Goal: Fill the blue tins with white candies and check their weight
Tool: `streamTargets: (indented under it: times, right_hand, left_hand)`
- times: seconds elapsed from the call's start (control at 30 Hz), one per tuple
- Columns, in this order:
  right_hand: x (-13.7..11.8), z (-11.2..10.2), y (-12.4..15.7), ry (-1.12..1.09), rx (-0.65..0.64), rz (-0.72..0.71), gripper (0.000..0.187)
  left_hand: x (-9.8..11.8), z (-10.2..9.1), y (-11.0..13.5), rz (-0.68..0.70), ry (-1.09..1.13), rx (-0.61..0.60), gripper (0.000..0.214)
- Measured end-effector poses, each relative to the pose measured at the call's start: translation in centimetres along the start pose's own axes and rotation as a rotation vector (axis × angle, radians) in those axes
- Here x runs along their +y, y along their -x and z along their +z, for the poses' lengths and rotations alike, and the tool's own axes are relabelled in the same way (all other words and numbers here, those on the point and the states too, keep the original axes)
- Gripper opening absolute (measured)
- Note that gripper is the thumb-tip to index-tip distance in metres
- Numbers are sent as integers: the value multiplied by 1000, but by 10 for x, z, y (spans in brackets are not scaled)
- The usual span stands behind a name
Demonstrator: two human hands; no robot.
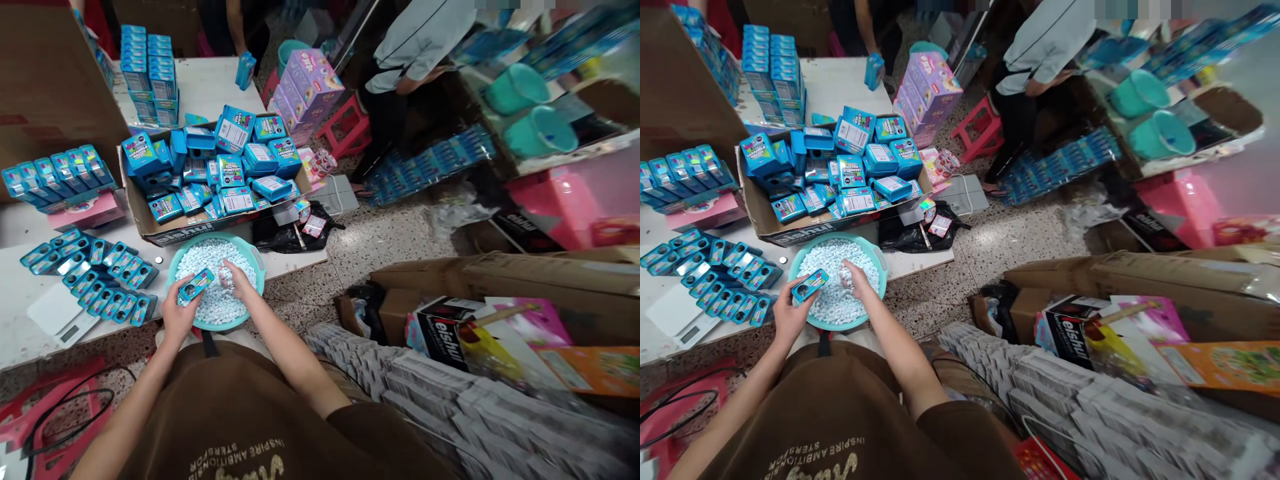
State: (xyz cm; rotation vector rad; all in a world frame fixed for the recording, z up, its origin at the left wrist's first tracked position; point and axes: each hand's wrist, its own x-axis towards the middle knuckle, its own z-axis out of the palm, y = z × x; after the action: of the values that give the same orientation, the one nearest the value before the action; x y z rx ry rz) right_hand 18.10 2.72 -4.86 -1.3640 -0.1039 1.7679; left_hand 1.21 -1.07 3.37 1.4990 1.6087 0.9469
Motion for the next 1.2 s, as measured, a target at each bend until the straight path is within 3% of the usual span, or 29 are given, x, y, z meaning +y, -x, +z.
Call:
streamTargets:
  times: [0.1, 0.37, 0.53, 0.67, 0.83, 1.2]
  right_hand:
    - [-16, 2, 18, -221, -156, 123, 27]
    - [-41, 29, 71, -527, -185, -66, 10]
    - [-42, 54, 85, -505, -155, -126, 7]
    - [-32, 66, 90, -442, -148, -233, 10]
    - [-27, 73, 94, -398, -125, -355, 13]
    - [-26, 82, 105, -296, -26, -420, 16]
  left_hand:
    - [-4, 3, 2, -20, -2, -7, 39]
    - [-12, 15, 10, 84, -88, -144, 35]
    - [-6, 24, 14, 183, -107, -190, 37]
    - [-3, 29, 15, 178, -126, -189, 39]
    - [-2, 29, 15, 117, -103, -182, 39]
    - [14, 21, 16, 61, -101, -205, 36]
